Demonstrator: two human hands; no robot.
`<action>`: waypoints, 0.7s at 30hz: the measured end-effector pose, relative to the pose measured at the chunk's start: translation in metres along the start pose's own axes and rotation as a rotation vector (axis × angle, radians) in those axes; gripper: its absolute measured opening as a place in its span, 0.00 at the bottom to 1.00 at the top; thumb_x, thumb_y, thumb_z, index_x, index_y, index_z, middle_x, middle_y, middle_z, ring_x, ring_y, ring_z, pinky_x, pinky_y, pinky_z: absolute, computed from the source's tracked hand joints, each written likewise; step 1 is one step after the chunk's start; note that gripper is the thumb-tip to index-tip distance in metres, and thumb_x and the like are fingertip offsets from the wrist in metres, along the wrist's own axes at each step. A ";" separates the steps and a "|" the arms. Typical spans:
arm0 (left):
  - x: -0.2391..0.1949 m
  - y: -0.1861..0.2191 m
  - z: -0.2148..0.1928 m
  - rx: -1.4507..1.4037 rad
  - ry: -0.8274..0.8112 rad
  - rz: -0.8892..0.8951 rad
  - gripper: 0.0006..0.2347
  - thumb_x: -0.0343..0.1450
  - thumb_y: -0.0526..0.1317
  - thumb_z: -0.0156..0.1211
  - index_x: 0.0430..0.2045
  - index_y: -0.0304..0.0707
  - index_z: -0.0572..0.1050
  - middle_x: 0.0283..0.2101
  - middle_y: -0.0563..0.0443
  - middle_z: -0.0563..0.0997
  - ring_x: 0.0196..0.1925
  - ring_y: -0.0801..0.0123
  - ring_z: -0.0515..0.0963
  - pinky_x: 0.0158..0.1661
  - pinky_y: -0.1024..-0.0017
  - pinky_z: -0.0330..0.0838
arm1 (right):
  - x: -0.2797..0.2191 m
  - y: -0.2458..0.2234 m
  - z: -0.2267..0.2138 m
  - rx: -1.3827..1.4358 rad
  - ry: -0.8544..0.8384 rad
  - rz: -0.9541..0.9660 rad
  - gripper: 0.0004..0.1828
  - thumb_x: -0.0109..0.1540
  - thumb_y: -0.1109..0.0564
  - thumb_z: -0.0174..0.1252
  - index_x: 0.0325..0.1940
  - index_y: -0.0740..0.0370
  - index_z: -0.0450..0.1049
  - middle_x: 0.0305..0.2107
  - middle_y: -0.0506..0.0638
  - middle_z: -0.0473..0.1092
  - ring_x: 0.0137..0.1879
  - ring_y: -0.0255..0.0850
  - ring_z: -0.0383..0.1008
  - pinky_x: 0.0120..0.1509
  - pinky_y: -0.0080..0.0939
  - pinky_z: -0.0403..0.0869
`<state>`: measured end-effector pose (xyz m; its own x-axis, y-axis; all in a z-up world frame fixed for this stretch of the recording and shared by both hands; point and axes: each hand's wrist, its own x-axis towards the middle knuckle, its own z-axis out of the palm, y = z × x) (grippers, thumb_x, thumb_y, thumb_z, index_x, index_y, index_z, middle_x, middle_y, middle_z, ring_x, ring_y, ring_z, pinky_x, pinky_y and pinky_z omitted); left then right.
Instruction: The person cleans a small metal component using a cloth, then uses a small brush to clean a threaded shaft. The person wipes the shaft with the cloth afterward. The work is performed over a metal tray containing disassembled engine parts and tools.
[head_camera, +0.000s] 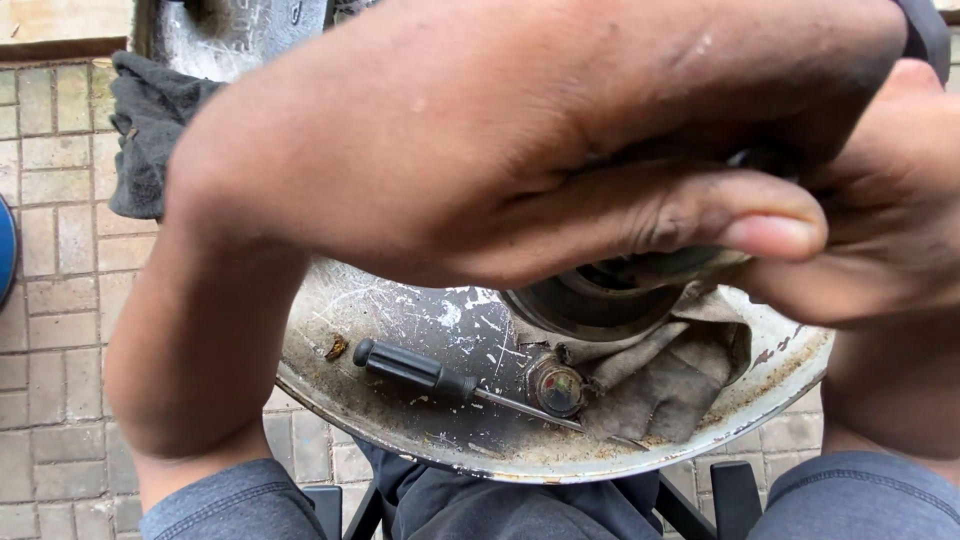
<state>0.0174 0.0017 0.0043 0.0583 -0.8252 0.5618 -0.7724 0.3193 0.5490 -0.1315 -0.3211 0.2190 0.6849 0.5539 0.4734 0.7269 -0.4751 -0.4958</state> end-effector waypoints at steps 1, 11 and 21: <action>0.001 0.002 0.002 0.000 -0.001 -0.002 0.11 0.82 0.42 0.36 0.42 0.33 0.64 0.29 0.46 0.64 0.28 0.57 0.60 0.31 0.63 0.57 | 0.018 -0.022 0.026 0.010 -0.010 -0.035 0.10 0.63 0.68 0.65 0.37 0.84 0.73 0.37 0.64 0.73 0.46 0.49 0.75 0.51 0.47 0.72; 0.000 0.009 0.003 -0.044 -0.030 -0.008 0.11 0.82 0.43 0.36 0.41 0.32 0.64 0.29 0.46 0.64 0.28 0.57 0.60 0.31 0.63 0.57 | 0.012 -0.022 0.016 -0.154 -0.137 0.244 0.19 0.59 0.52 0.75 0.25 0.61 0.72 0.17 0.49 0.59 0.25 0.37 0.56 0.31 0.44 0.55; 0.013 0.002 0.004 -0.040 -0.034 0.004 0.12 0.82 0.43 0.35 0.41 0.32 0.63 0.29 0.45 0.64 0.28 0.57 0.60 0.32 0.63 0.57 | 0.017 -0.028 0.026 0.028 0.077 0.130 0.21 0.55 0.65 0.75 0.20 0.70 0.66 0.19 0.53 0.56 0.28 0.39 0.54 0.33 0.44 0.56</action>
<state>0.0144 -0.0108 0.0102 0.0333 -0.8388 0.5434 -0.7470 0.3403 0.5711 -0.1412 -0.2806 0.2220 0.7759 0.4342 0.4576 0.6307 -0.5198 -0.5762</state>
